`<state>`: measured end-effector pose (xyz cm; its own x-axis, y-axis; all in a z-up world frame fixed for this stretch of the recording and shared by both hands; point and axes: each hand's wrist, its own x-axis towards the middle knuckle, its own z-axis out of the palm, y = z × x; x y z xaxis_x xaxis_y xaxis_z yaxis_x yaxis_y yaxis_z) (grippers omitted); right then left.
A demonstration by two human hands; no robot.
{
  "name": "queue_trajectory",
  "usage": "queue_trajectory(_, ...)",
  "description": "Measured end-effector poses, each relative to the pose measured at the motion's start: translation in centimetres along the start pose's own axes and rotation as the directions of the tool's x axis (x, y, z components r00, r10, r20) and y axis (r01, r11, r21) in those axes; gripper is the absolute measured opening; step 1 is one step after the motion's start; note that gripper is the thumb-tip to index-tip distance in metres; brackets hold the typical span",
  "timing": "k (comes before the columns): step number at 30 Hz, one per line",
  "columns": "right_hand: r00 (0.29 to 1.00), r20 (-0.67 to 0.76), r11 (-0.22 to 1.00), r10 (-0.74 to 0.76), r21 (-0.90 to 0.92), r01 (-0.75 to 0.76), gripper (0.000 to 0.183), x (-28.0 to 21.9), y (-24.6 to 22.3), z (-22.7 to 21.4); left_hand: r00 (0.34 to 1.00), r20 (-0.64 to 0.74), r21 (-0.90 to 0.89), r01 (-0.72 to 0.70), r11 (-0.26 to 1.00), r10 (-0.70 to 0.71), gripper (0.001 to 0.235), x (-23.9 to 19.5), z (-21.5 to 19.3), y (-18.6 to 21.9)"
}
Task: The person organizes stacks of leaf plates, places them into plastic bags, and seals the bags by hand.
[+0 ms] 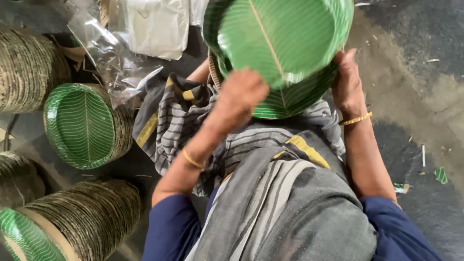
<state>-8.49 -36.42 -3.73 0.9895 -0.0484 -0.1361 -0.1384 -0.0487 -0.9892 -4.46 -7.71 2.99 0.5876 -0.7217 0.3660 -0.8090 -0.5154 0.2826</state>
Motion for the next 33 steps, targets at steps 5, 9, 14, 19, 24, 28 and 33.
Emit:
queue_trajectory(5, 0.987, -0.058, 0.717, 0.150, 0.694, -0.068, 0.049, 0.3, 3.9, -0.4, 0.973, 0.229, -0.152, 0.064, 0.986, -0.028, 0.008, -5.1, 3.7, 4.0)
queue_trajectory(9, 0.993, -0.119, 0.976, -0.003, 0.217, 0.029, 0.038, -0.2, 2.6, 0.8, 0.896, 0.436, -0.301, 0.232, 0.925, -0.083, 0.006, -4.7, 5.5, 2.3)
queue_trajectory(14, 0.980, -0.148, 0.988, -0.130, 0.067, 0.141, 0.035, -0.2, 3.6, 0.6, 0.804, 0.182, 0.138, 0.549, 0.824, -0.566, 0.104, 3.1, 7.3, 3.8)
queue_trajectory(19, 0.934, -0.128, 0.940, -0.332, -0.125, 0.317, 0.046, 2.0, 4.3, -1.6, 0.886, 0.056, 0.146, 0.449, 0.882, -0.460, 0.108, 1.6, 11.9, 3.3)
queue_trajectory(24, 0.947, -0.134, 0.956, -0.291, -0.071, 0.283, 0.063, 4.1, 5.5, -1.1, 0.795, 0.322, 0.220, 0.465, 0.858, -0.513, 0.107, 2.2, 8.9, 3.0)
queue_trajectory(28, 0.849, -0.355, 0.916, -0.392, -0.064, 0.396, 0.054, 1.8, 8.7, 3.7, 0.745, 0.259, 0.203, 0.581, 0.789, -0.615, 0.110, 2.9, 11.4, 1.3)
queue_trajectory(33, 0.822, -0.461, 0.940, -0.336, -0.108, 0.324, 0.062, -1.6, 7.3, 4.7, 0.722, 0.272, 0.253, 0.584, 0.771, -0.636, 0.104, 4.0, 9.9, 3.2)
